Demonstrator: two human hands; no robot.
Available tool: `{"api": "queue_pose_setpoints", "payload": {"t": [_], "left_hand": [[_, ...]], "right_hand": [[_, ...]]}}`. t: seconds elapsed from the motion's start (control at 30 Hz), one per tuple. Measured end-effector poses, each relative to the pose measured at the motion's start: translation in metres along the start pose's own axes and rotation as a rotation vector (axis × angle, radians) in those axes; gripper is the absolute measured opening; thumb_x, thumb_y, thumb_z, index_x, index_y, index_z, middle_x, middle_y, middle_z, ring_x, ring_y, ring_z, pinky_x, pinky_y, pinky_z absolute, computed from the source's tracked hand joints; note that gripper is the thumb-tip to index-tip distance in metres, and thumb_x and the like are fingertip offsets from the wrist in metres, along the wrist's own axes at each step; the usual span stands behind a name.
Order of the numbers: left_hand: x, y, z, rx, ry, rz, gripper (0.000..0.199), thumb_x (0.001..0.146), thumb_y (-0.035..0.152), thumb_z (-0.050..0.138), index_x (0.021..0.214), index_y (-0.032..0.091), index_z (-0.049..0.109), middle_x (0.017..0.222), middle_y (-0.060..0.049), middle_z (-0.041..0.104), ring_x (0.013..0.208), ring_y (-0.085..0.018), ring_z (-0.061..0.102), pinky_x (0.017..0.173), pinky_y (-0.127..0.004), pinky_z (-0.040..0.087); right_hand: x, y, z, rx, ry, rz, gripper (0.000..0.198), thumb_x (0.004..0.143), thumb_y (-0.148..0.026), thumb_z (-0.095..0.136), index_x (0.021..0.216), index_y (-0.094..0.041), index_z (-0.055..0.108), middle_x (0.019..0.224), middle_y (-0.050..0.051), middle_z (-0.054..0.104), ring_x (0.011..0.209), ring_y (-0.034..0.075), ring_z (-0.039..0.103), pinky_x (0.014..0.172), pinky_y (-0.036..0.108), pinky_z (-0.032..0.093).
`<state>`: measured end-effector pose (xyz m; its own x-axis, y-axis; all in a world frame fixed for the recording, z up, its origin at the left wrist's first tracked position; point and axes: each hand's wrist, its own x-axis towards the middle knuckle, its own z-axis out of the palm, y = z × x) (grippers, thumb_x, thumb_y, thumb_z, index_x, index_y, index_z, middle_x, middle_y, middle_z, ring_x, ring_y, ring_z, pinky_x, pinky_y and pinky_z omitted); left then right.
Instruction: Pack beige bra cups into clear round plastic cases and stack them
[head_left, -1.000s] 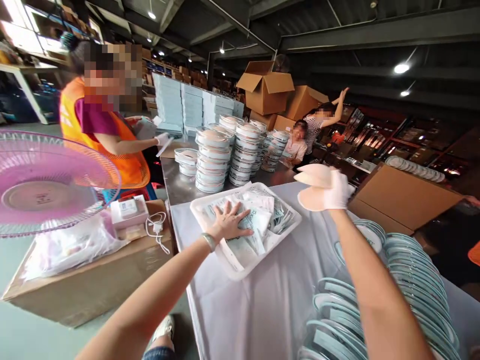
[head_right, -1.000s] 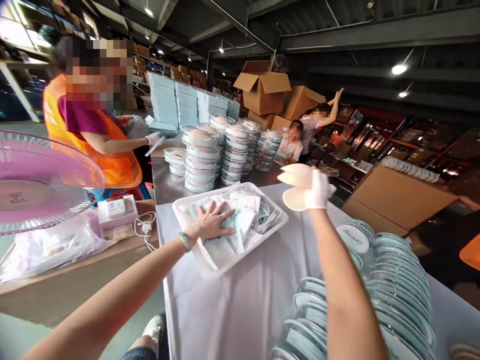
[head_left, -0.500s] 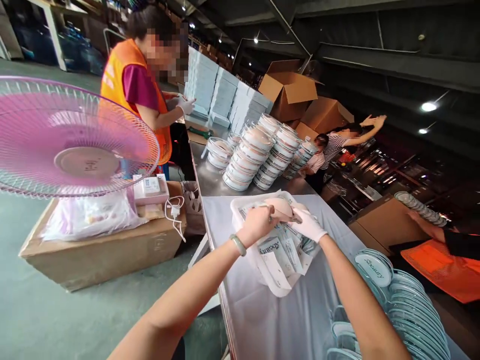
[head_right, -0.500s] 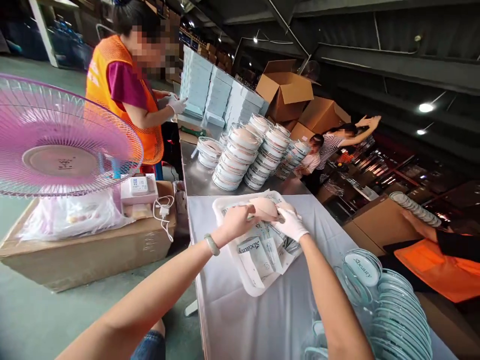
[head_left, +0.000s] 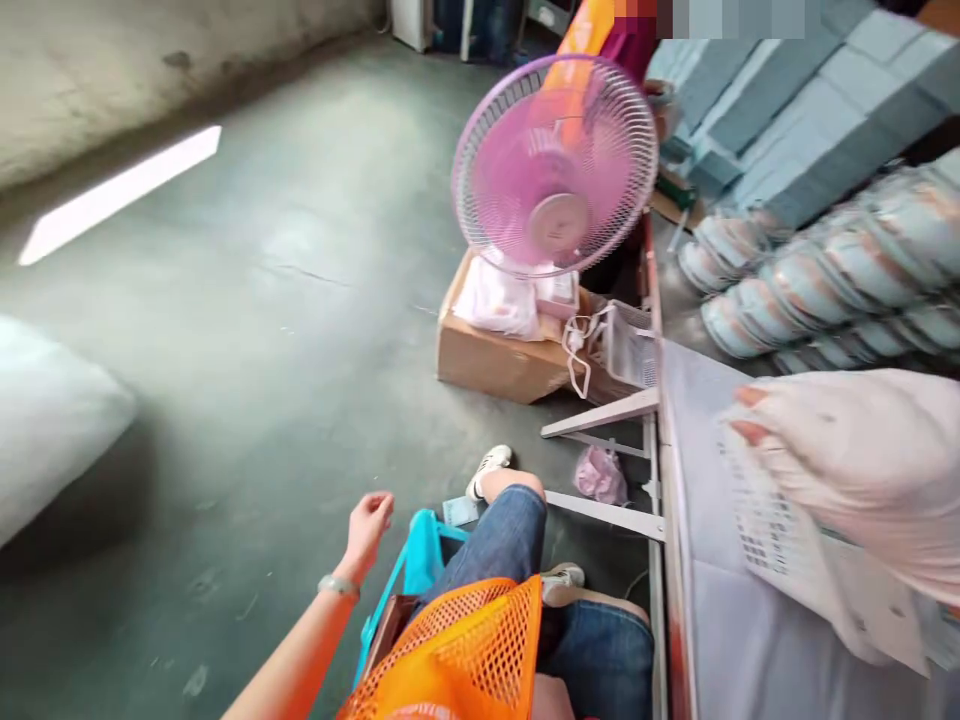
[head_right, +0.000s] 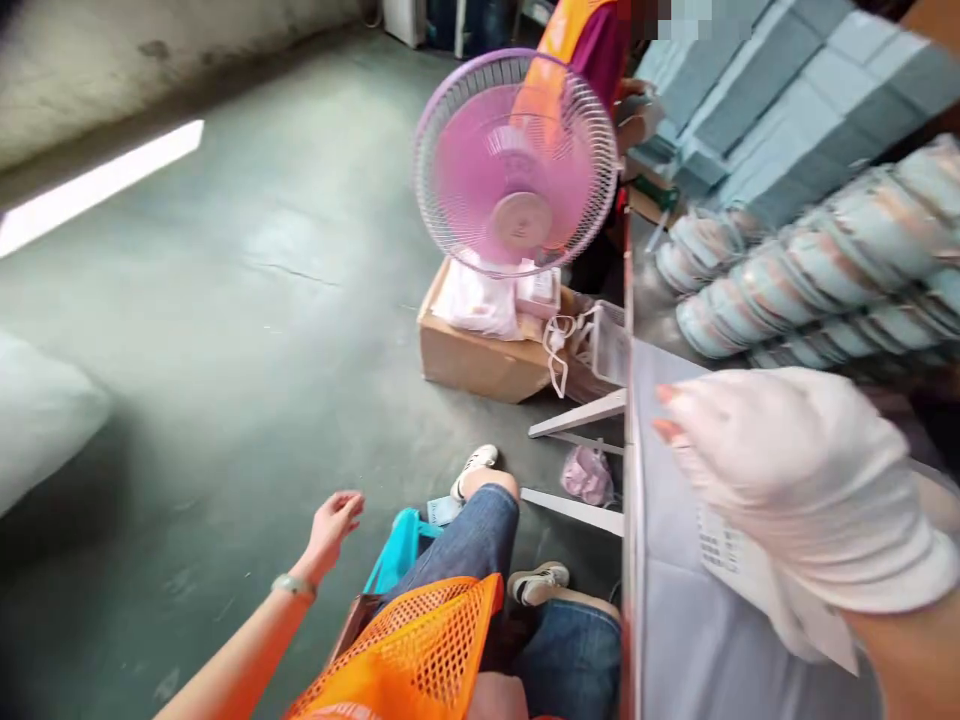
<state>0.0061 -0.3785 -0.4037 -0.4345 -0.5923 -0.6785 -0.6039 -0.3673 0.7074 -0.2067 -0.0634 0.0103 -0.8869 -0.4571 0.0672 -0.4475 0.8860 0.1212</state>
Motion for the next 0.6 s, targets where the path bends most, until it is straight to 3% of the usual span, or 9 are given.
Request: {"api": "queue_pose_setpoints", "payload": {"t": [0.1, 0.17, 0.23, 0.27, 0.33, 0.4, 0.47, 0.5, 0.6], "left_hand": [[-0.007, -0.052, -0.056, -0.014, 0.127, -0.125, 0.053, 0.043, 0.066, 0.073, 0.061, 0.021, 0.054, 0.059, -0.003, 0.057, 0.056, -0.021, 0.057, 0.049, -0.031, 0.043], [-0.01, -0.062, -0.061, -0.058, 0.163, -0.116, 0.052, 0.045, 0.065, 0.073, 0.065, 0.02, 0.057, 0.065, -0.005, 0.06, 0.061, -0.022, 0.06, 0.052, -0.033, 0.048], [-0.007, -0.052, -0.042, -0.104, 0.151, -0.043, 0.051, 0.053, 0.064, 0.072, 0.074, 0.019, 0.062, 0.074, -0.006, 0.065, 0.071, -0.022, 0.064, 0.063, -0.035, 0.054], [-0.005, -0.041, -0.025, -0.119, 0.123, 0.003, 0.049, 0.059, 0.064, 0.071, 0.079, 0.02, 0.064, 0.078, -0.005, 0.067, 0.077, -0.022, 0.066, 0.07, -0.035, 0.056], [0.0, -0.01, 0.021, -0.132, 0.034, 0.096, 0.044, 0.071, 0.062, 0.069, 0.087, 0.021, 0.065, 0.086, -0.005, 0.069, 0.086, -0.021, 0.068, 0.081, -0.034, 0.057], [0.005, 0.021, 0.078, -0.146, -0.058, 0.199, 0.039, 0.081, 0.059, 0.067, 0.091, 0.022, 0.065, 0.09, -0.005, 0.069, 0.09, -0.02, 0.069, 0.087, -0.033, 0.057], [0.011, 0.044, 0.136, -0.196, -0.112, 0.328, 0.034, 0.088, 0.055, 0.064, 0.096, 0.022, 0.062, 0.092, -0.005, 0.069, 0.089, -0.02, 0.069, 0.086, -0.033, 0.057], [0.015, 0.049, 0.163, -0.208, -0.138, 0.37, 0.033, 0.091, 0.053, 0.062, 0.1, 0.022, 0.062, 0.092, -0.006, 0.068, 0.089, -0.019, 0.069, 0.085, -0.033, 0.058], [0.028, 0.041, 0.22, -0.068, -0.2, 0.381, 0.031, 0.095, 0.051, 0.058, 0.106, 0.022, 0.062, 0.094, -0.006, 0.07, 0.089, -0.019, 0.07, 0.084, -0.033, 0.059]], "right_hand": [[0.037, -0.089, 0.019, 0.061, -0.123, -0.213, 0.052, 0.081, -0.086, 0.03, 0.083, -0.049, 0.066, 0.111, 0.009, 0.074, 0.109, 0.029, 0.065, 0.11, 0.063, 0.046], [0.063, -0.125, 0.04, 0.107, -0.072, -0.375, 0.048, 0.087, -0.08, 0.032, 0.091, -0.049, 0.068, 0.107, 0.006, 0.075, 0.104, 0.028, 0.068, 0.101, 0.061, 0.053], [0.093, -0.147, 0.078, 0.074, -0.001, -0.47, 0.052, 0.097, -0.068, 0.03, 0.101, -0.04, 0.073, 0.102, 0.007, 0.076, 0.1, 0.028, 0.069, 0.096, 0.057, 0.054], [0.109, -0.153, 0.106, 0.043, 0.009, -0.453, 0.053, 0.101, -0.059, 0.029, 0.104, -0.033, 0.075, 0.102, 0.008, 0.076, 0.103, 0.029, 0.069, 0.096, 0.055, 0.053], [0.134, -0.159, 0.179, 0.022, -0.112, -0.336, 0.045, 0.105, -0.045, 0.037, 0.107, -0.023, 0.076, 0.105, 0.009, 0.075, 0.106, 0.03, 0.068, 0.099, 0.049, 0.049], [0.141, -0.154, 0.27, 0.125, -0.391, -0.229, 0.029, 0.103, -0.035, 0.049, 0.112, -0.022, 0.074, 0.114, 0.006, 0.074, 0.111, 0.024, 0.066, 0.098, 0.038, 0.048], [0.123, -0.14, 0.364, 0.17, -0.723, -0.147, 0.029, 0.102, -0.035, 0.053, 0.117, -0.023, 0.074, 0.126, 0.007, 0.069, 0.119, 0.024, 0.062, 0.098, 0.035, 0.045], [0.106, -0.131, 0.407, 0.185, -0.826, -0.114, 0.029, 0.1, -0.034, 0.056, 0.121, -0.024, 0.073, 0.131, 0.007, 0.068, 0.121, 0.024, 0.062, 0.097, 0.033, 0.046], [0.038, -0.099, 0.503, 0.245, -1.045, -0.003, 0.036, 0.098, -0.03, 0.06, 0.132, -0.024, 0.068, 0.131, 0.008, 0.068, 0.116, 0.022, 0.065, 0.091, 0.032, 0.049]]}}
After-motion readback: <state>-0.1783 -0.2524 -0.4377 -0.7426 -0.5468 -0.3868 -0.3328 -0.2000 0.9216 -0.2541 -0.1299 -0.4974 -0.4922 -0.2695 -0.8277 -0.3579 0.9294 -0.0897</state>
